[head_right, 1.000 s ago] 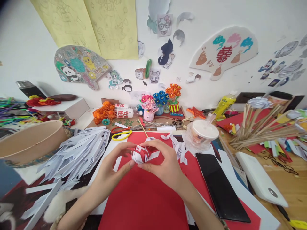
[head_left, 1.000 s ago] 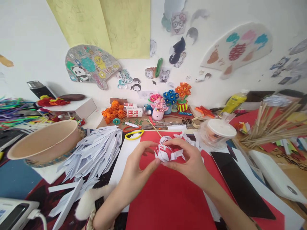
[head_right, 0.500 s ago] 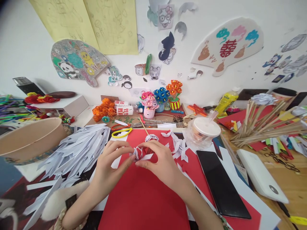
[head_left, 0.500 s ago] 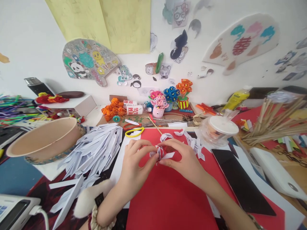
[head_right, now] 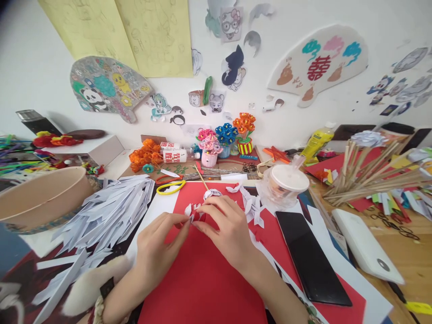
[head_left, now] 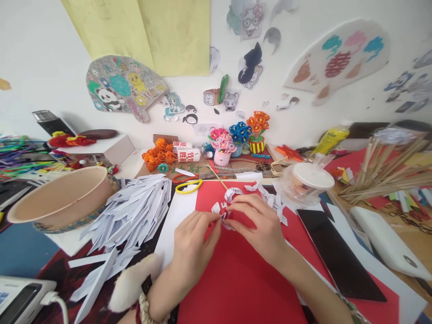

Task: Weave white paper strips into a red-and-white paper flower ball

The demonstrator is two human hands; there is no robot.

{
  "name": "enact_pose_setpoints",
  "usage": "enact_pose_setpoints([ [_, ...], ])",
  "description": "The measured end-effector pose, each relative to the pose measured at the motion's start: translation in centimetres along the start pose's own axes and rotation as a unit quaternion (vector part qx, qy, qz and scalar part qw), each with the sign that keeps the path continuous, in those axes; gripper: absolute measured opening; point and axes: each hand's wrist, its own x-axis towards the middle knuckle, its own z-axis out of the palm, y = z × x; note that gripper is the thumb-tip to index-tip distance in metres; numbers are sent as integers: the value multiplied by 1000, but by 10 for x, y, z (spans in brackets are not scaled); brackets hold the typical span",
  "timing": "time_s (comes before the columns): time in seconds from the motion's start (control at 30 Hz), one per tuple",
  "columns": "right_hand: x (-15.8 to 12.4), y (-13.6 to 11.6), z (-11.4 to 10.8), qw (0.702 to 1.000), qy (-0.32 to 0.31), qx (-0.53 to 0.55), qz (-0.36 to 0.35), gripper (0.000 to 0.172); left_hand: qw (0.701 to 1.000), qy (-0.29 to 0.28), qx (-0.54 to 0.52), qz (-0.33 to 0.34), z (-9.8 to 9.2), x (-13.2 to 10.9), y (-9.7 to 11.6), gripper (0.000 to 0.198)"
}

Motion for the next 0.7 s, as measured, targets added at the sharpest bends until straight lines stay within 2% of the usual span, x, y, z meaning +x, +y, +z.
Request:
enact_pose_setpoints([
  [0.13,2,-4,-1,1000,2,14,3,12,1000,3,-4,5,2,-4,0,9],
  [0.37,1,-6,0,999,-4,42,25,4,1000,25,8,3,2,-2,2,10],
  [0.7,-1,-11,3,1000,7,-8,-28,13,1000,4,2,13,2,-2,3,10],
])
